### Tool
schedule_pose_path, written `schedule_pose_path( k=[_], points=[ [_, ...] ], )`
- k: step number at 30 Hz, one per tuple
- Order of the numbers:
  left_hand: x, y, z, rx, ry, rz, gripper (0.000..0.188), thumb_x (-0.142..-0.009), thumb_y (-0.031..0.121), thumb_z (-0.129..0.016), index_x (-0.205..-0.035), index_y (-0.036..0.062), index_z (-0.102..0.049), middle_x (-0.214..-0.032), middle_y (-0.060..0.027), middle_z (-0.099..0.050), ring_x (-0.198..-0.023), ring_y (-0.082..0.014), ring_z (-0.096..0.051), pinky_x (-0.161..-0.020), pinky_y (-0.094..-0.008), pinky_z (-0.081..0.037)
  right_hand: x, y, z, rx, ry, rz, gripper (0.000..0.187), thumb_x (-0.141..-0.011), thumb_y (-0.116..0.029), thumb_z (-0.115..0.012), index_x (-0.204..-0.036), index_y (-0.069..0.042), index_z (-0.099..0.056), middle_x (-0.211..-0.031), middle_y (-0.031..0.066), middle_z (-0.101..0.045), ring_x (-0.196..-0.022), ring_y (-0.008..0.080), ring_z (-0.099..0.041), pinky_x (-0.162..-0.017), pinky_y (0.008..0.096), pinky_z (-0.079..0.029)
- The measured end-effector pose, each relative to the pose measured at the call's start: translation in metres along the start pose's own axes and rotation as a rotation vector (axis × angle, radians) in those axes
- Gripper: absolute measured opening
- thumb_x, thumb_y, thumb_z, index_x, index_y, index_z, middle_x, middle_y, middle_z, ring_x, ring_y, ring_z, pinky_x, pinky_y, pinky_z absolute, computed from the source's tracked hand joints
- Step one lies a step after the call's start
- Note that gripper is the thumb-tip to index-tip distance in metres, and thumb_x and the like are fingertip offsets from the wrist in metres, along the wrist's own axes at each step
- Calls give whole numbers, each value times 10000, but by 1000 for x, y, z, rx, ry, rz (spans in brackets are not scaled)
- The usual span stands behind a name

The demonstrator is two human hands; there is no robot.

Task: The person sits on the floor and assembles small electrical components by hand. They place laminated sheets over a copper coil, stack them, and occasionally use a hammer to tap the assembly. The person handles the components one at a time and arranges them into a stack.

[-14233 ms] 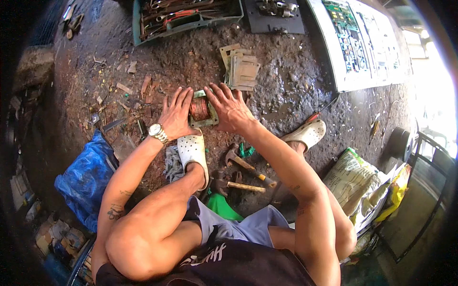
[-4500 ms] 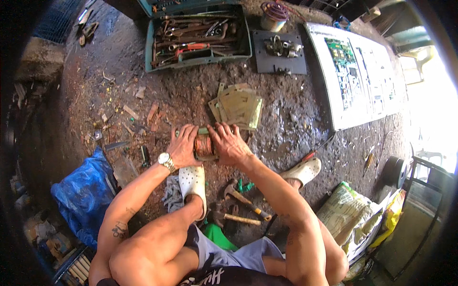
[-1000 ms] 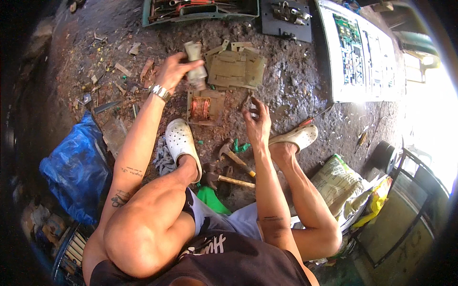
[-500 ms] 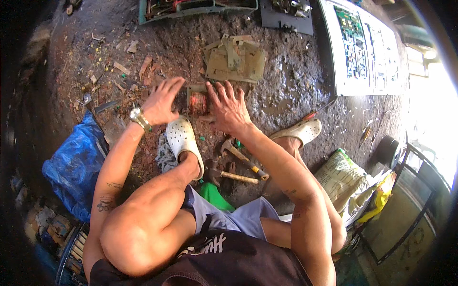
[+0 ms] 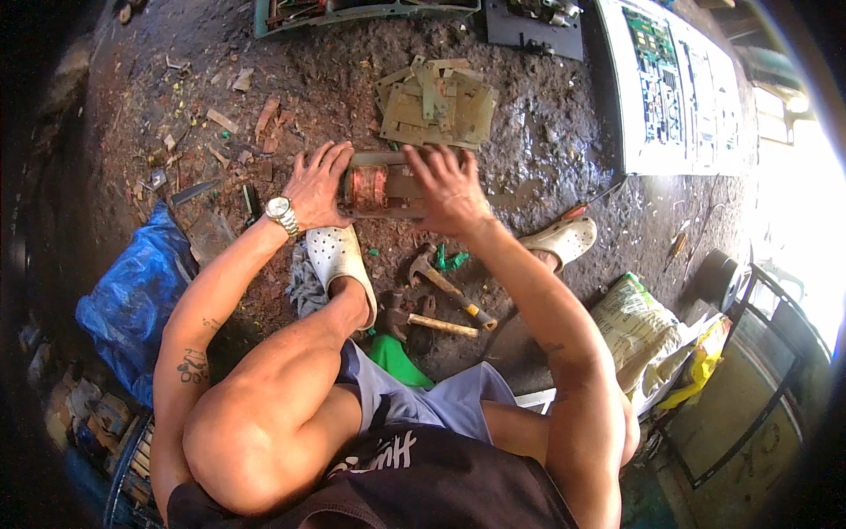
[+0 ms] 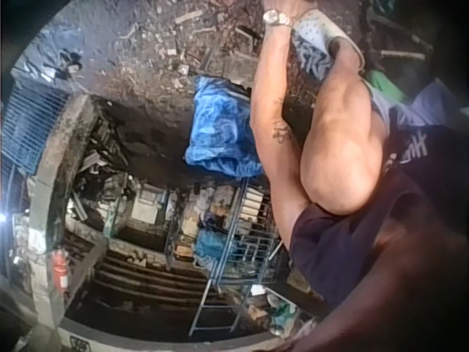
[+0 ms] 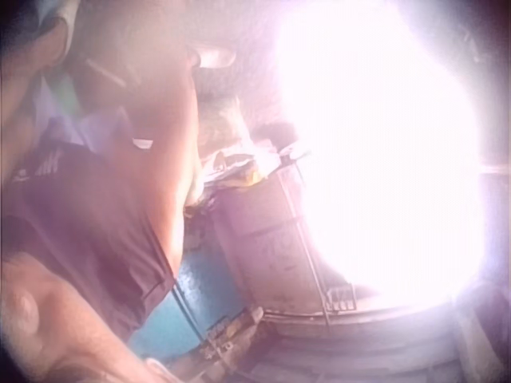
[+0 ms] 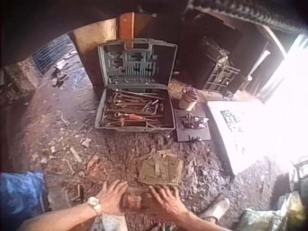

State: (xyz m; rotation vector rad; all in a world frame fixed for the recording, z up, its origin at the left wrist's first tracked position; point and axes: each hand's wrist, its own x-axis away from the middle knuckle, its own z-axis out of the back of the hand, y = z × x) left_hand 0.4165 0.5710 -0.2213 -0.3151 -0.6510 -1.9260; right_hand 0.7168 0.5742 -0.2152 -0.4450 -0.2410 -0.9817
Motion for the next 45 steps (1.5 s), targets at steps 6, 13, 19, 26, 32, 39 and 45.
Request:
schedule_pose_path(
  k=[6,13,19,26,32,39,45],
  points=[
    [2,-19,-3,10,-17,28,1402,-546,554,-955,-1649,58,-245,-1679,-141,-315,-1577,-363,-256,-1220,-701,-250,44,89,33,5,36,-251,1337,-572,-337,-991,-1666,-91,-262,-1572,216,-426,-1488,417,-391,-1155,643,-337],
    [-4,1,-2,-19,27,20,1343,-569,572,-941,-1613,38,-287,-1635,-168,-364,-1558,-371,-282,-1178,-708,-288,-15,31,66,68,102,-41,1338,-693,-518,-957,-1707,-148,-166,-1757,164,-163,-1618,412,-142,-1272,702,-169],
    [-8,15,2,3,9,50,1423,-580,565,-961,-1664,71,-184,-1717,-129,-249,-1609,-380,-184,-1215,-760,-237,-29,-33,15,-164,-65,14,1448,-645,-517,-960,-1706,-92,-70,-1719,131,-271,-1611,378,-202,-1248,669,-256],
    [-10,15,3,34,2,78,1445,-546,585,-963,-1664,77,-201,-1739,-102,-211,-1620,-378,-150,-1211,-779,-224,-40,-16,-1,-173,-12,87,1433,-627,-485,-966,-1707,-104,-104,-1623,144,-418,-1556,364,-321,-1214,645,-292],
    [-7,13,2,22,-2,88,1400,-568,578,-952,-1655,78,-225,-1726,-115,-235,-1606,-381,-184,-1195,-774,-249,-36,-10,6,-114,-30,93,1451,-604,-552,-958,-1706,-104,-127,-1534,126,-496,-1469,348,-422,-1202,645,-298],
    [6,13,-5,16,28,89,1367,-608,574,-942,-1660,89,-218,-1720,-98,-252,-1595,-388,-209,-1179,-795,-248,-26,-7,0,-104,23,101,1403,-623,-510,-957,-1709,-135,-151,-1594,109,-461,-1419,325,-462,-1156,612,-359],
    [11,12,-3,-15,0,102,1394,-602,556,-952,-1671,95,-186,-1718,-97,-252,-1589,-395,-220,-1170,-795,-257,-16,-13,0,-107,9,68,1413,-622,-481,-962,-1715,-154,-128,-1623,103,-441,-1422,337,-462,-1136,587,-379]
  ],
)
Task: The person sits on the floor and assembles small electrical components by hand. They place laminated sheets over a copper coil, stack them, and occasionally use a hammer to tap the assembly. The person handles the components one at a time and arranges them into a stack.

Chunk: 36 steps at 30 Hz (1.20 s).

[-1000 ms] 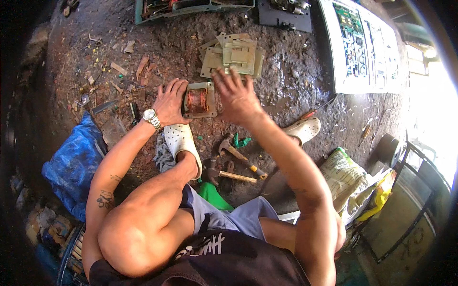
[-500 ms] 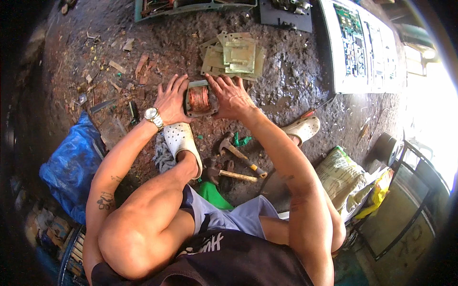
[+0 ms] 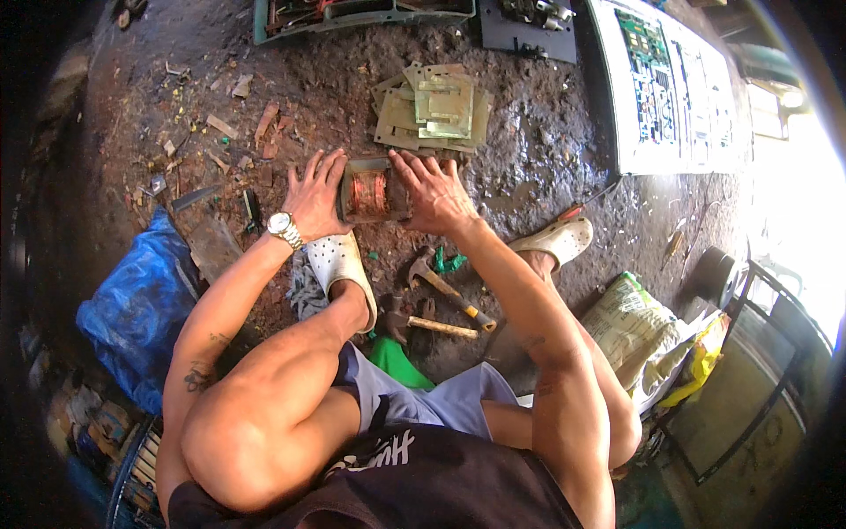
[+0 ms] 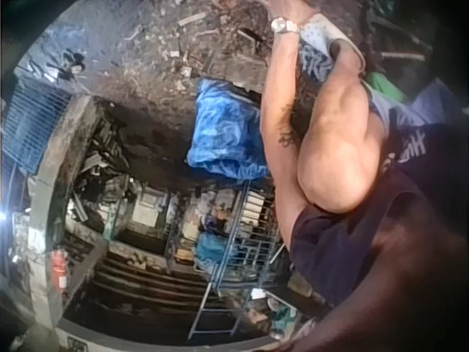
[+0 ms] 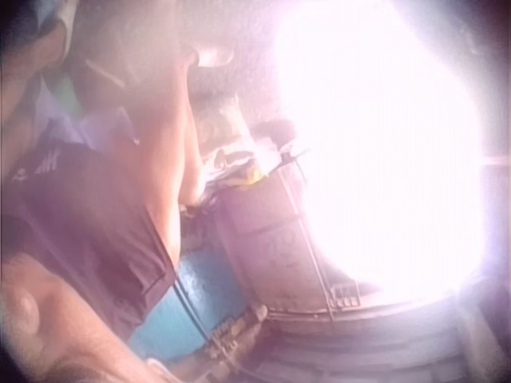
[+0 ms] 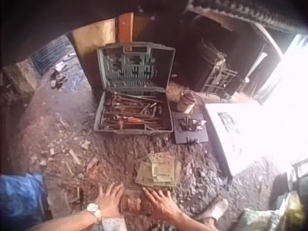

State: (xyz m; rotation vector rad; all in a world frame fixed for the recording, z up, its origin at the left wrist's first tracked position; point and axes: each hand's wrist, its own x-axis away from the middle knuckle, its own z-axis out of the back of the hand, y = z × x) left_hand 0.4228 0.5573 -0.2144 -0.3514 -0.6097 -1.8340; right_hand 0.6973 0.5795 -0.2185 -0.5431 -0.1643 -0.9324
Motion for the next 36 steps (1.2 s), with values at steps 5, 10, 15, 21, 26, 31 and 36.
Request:
schedule_pose_path(
  k=[5,10,15,21,26,31,36],
  points=[
    [1,-9,1,36,-33,5,1417,-579,547,-967,-1673,119,-174,-1720,-98,-247,-1583,-408,-229,-1169,-795,-258,0,0,-3,-5,-19,-30,1430,-611,-461,-975,-1716,-174,-114,-1647,100,-408,-1430,362,-450,-1136,606,-380],
    [1,-21,-7,69,-34,8,1418,-580,596,-964,-1666,111,-192,-1715,-117,-268,-1582,-410,-242,-1185,-755,-275,6,6,-14,-42,132,21,1435,-610,-432,-987,-1714,-183,-104,-1656,103,-392,-1479,366,-407,-1158,647,-355],
    [5,-53,-24,824,-139,238,1339,-717,802,-809,-1633,-31,-298,-1612,-263,-446,-1512,-366,-420,-1254,-434,-328,23,15,-33,-1052,18,-468,918,-900,-494,-842,-1558,12,-450,-1396,160,-658,-1288,263,-616,-1044,369,-517],
    [-17,-39,-81,1049,-30,263,832,-999,702,-587,-1342,-53,-657,-1274,-190,-718,-1179,-240,-648,-1058,-406,-467,-4,-2,-70,-1348,103,-592,851,-1007,-550,-691,-1531,82,-468,-1473,232,-600,-1331,290,-593,-1071,380,-490],
    [-17,-35,-87,1161,20,197,717,-1015,645,-612,-1279,-16,-696,-1094,-118,-764,-971,-190,-675,-904,-379,-516,-11,3,-81,-1436,117,-504,754,-1019,-437,-717,-1514,85,-490,-1493,241,-600,-1396,322,-564,-1126,400,-470],
    [-21,-50,-74,973,-49,99,668,-1039,614,-585,-1229,-13,-716,-1025,-104,-771,-934,-199,-685,-878,-383,-520,-5,2,-85,-1143,158,-587,648,-1052,-398,-675,-1472,76,-538,-1360,228,-694,-1240,301,-667,-1061,399,-517],
    [-1,-71,-89,1064,189,244,659,-1070,583,-543,-1312,-13,-684,-1191,-126,-755,-1098,-232,-676,-1010,-371,-482,2,4,-76,-951,187,-454,483,-1067,-348,-652,-1326,57,-620,-1187,193,-755,-985,277,-706,-888,404,-562]
  ],
)
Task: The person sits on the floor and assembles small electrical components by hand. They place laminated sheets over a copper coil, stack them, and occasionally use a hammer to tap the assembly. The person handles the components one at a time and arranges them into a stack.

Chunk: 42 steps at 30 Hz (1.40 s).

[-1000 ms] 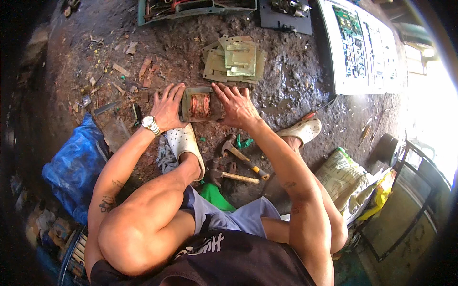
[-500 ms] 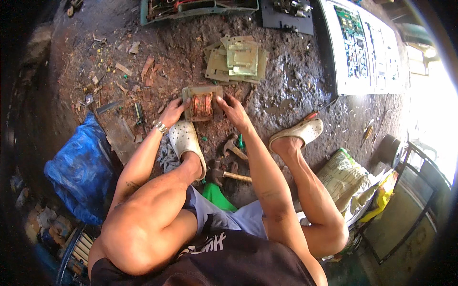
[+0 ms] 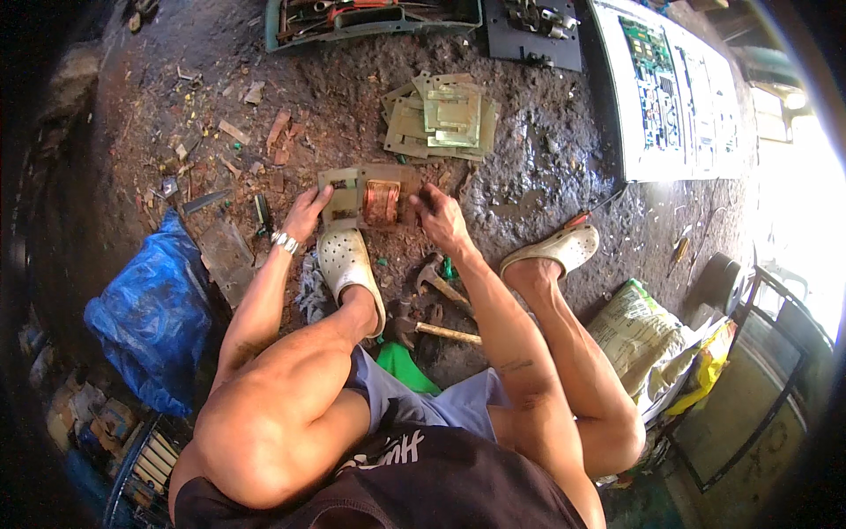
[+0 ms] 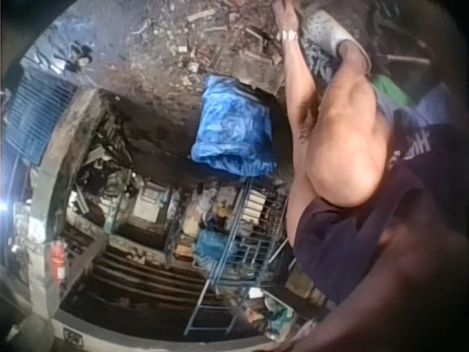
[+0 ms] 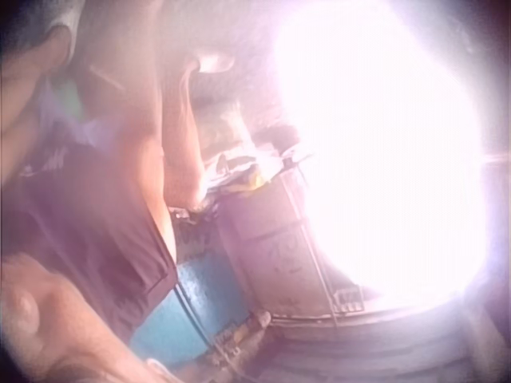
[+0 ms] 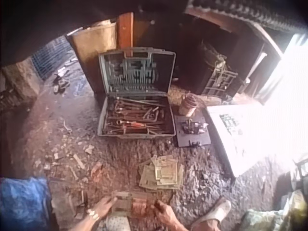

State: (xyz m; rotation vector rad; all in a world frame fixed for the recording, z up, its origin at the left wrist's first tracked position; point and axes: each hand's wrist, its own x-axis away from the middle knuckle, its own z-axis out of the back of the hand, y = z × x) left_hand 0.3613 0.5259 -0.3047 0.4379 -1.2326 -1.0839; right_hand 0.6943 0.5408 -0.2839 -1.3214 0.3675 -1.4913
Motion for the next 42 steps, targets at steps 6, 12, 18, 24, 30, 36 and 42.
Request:
schedule_pose_path(
  k=[6,12,18,24,30,36,42],
  points=[
    [11,14,57,349,200,-10,569,-1063,562,-583,-1245,38,-712,-1052,-48,-756,-862,-111,-697,-795,-289,-566,6,-8,-2,-195,-80,-76,546,-1077,-402,-618,-1384,47,-576,-1186,193,-745,-973,288,-687,-894,422,-554],
    [-82,115,-3,27,-34,-120,833,-1022,737,-481,-1385,5,-644,-1115,-143,-754,-975,-207,-724,-966,-386,-556,5,-13,-24,-226,-36,-204,650,-1090,-475,-577,-1453,62,-525,-1182,158,-711,-944,184,-673,-794,339,-571],
    [-101,106,0,-482,-337,175,942,-1048,744,-366,-1470,-79,-547,-1460,-311,-597,-1368,-356,-595,-1151,-445,-449,10,-11,-11,-217,-148,-238,761,-1058,-525,-612,-1503,80,-491,-1287,252,-702,-1046,245,-710,-845,394,-580],
    [-35,55,-31,-403,-195,-171,524,-1112,449,-512,-1231,-39,-661,-1114,-299,-701,-1069,-497,-649,-879,-515,-508,14,-15,-16,-240,-62,-218,642,-1068,-535,-593,-1442,-13,-597,-1186,212,-754,-1073,263,-715,-925,434,-555],
    [-5,44,-45,-304,86,-212,488,-1098,429,-557,-1167,-38,-682,-1041,-286,-713,-994,-429,-683,-829,-459,-518,24,-27,-17,105,66,-117,467,-1066,-440,-593,-1310,-47,-659,-1131,294,-723,-1075,475,-691,-898,493,-542],
    [-12,35,-43,-154,101,-180,459,-1092,421,-574,-1163,-19,-684,-972,-246,-734,-905,-363,-726,-794,-431,-522,8,-22,-14,127,120,-34,461,-1064,-428,-600,-1274,-21,-651,-1117,289,-729,-1085,476,-689,-899,504,-546],
    [-24,44,-33,-308,0,-214,367,-1097,317,-559,-1205,-16,-667,-1002,-258,-730,-951,-411,-713,-822,-449,-525,-2,-25,-5,-2,41,-44,557,-1058,-480,-600,-1320,9,-647,-1169,291,-731,-1165,415,-689,-973,479,-525]
  ],
)
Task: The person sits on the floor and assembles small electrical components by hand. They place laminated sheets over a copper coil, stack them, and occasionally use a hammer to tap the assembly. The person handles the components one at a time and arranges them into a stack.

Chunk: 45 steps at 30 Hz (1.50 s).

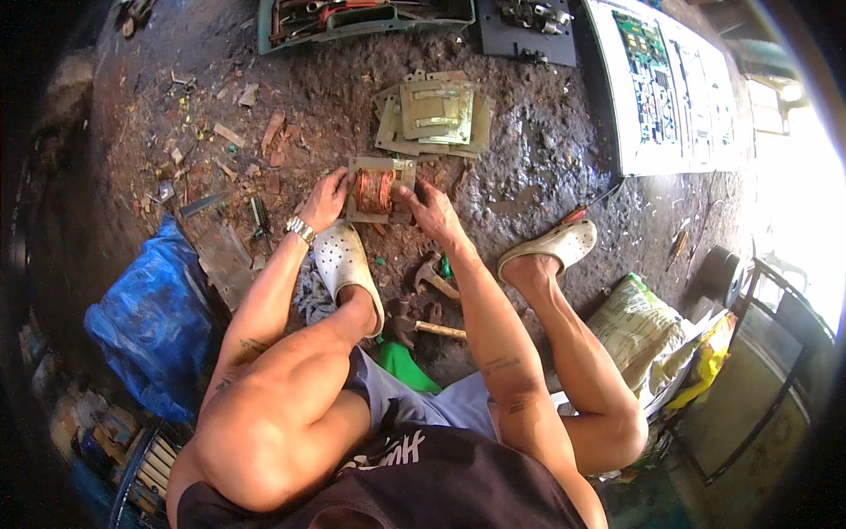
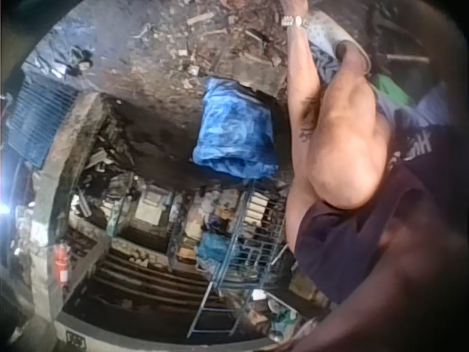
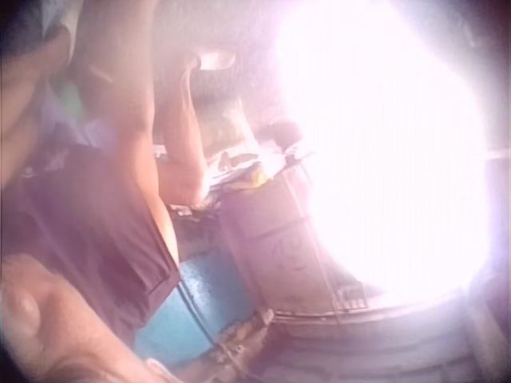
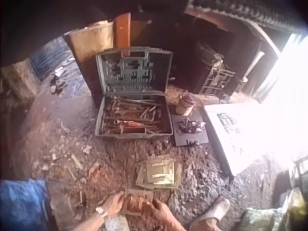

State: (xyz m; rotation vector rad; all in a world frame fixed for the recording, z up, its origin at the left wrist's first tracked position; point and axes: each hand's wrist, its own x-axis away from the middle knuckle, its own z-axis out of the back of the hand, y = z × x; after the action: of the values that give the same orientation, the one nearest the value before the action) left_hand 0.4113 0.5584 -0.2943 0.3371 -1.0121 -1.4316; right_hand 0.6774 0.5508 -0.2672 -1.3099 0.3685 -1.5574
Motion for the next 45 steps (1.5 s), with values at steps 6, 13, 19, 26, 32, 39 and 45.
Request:
schedule_pose_path(
  k=[6,13,19,26,32,39,45],
  points=[
    [4,-28,-15,543,-80,131,382,-1081,332,-609,-1218,-12,-703,-1113,-76,-782,-1025,-181,-689,-934,-335,-515,10,-3,7,116,-82,114,561,-1036,-499,-638,-1308,-9,-671,-1081,265,-758,-1045,345,-738,-932,443,-543],
    [33,-88,85,480,152,333,482,-1076,412,-619,-1308,-3,-699,-1215,-63,-745,-1116,-161,-665,-995,-344,-493,21,27,27,-122,-67,26,450,-1054,-383,-650,-1318,-19,-666,-1045,180,-770,-898,236,-710,-818,391,-552],
    [9,-34,75,268,128,206,514,-1067,481,-614,-1185,-8,-721,-1066,-25,-718,-1002,-127,-607,-919,-308,-466,33,36,19,38,-43,11,439,-1040,-347,-642,-1320,-9,-646,-1082,266,-745,-1021,400,-729,-899,457,-549],
    [4,16,106,372,217,97,548,-1058,466,-622,-1315,-14,-688,-1352,-124,-702,-1219,-197,-643,-1053,-350,-466,33,26,29,96,-65,233,369,-1012,-268,-669,-1282,-16,-656,-1091,286,-731,-1060,436,-721,-911,461,-567],
    [-59,71,57,260,211,106,650,-1027,606,-595,-1350,52,-695,-1345,-165,-690,-1286,-244,-632,-1051,-399,-500,39,-1,7,31,-9,120,436,-1011,-328,-674,-1289,6,-638,-987,258,-734,-895,408,-733,-776,466,-565],
    [-38,120,36,-462,-137,121,946,-912,857,-509,-1257,-15,-634,-827,-247,-730,-782,-428,-741,-713,-513,-594,27,-18,7,-77,-14,-188,440,-1003,-370,-652,-1142,44,-711,-923,258,-755,-828,351,-755,-774,453,-566],
    [-2,97,-4,-147,136,195,922,-911,815,-576,-1109,-74,-720,-950,-295,-740,-1012,-445,-726,-911,-521,-550,19,-20,2,-175,-131,-147,447,-1003,-373,-644,-1169,34,-723,-884,213,-765,-758,304,-757,-740,447,-578]
  ],
)
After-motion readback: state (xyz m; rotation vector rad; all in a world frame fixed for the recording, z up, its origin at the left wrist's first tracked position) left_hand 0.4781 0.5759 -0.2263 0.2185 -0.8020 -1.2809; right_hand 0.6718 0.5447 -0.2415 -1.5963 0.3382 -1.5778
